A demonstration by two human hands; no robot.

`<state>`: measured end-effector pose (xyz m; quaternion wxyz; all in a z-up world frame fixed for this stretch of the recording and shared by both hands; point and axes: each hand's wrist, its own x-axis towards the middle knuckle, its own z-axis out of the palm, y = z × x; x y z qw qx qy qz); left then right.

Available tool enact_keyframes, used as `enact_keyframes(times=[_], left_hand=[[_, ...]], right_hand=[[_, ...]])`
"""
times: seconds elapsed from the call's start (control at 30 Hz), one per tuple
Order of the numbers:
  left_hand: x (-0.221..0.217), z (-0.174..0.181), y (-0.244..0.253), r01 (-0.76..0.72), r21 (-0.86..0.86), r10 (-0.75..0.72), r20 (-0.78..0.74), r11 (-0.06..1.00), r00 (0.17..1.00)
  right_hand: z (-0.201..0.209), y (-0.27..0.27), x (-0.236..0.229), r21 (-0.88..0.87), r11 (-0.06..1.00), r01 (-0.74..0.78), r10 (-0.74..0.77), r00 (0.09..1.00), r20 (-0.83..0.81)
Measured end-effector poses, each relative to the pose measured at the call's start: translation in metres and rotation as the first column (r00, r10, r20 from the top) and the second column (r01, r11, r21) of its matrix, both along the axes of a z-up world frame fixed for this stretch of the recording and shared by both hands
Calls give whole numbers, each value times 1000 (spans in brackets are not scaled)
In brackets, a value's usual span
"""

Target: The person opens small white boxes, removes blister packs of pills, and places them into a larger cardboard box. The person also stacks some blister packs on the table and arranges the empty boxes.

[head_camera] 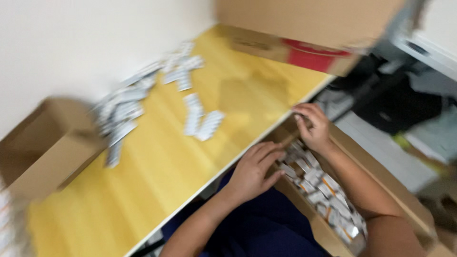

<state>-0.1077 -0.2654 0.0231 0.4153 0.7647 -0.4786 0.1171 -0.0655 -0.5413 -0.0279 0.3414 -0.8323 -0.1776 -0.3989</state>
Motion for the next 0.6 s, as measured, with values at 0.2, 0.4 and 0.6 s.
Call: enact_keyframes(times=[0.2,0.4,0.6], left_hand=[[36,-126,-140,265,206,-152,-442,942,884],[60,-225,-202,425,432,-49,-653,795,756],[71,-279,-256,510,471,-18,-721,720,692]], right_hand=[[-212,-144,-52,448,769,457,-251,859,-446],[-381,-171,-132,411,394,822,-303,538,-786],[-459,-157,-169,-167,506,846,-357,30,-934]])
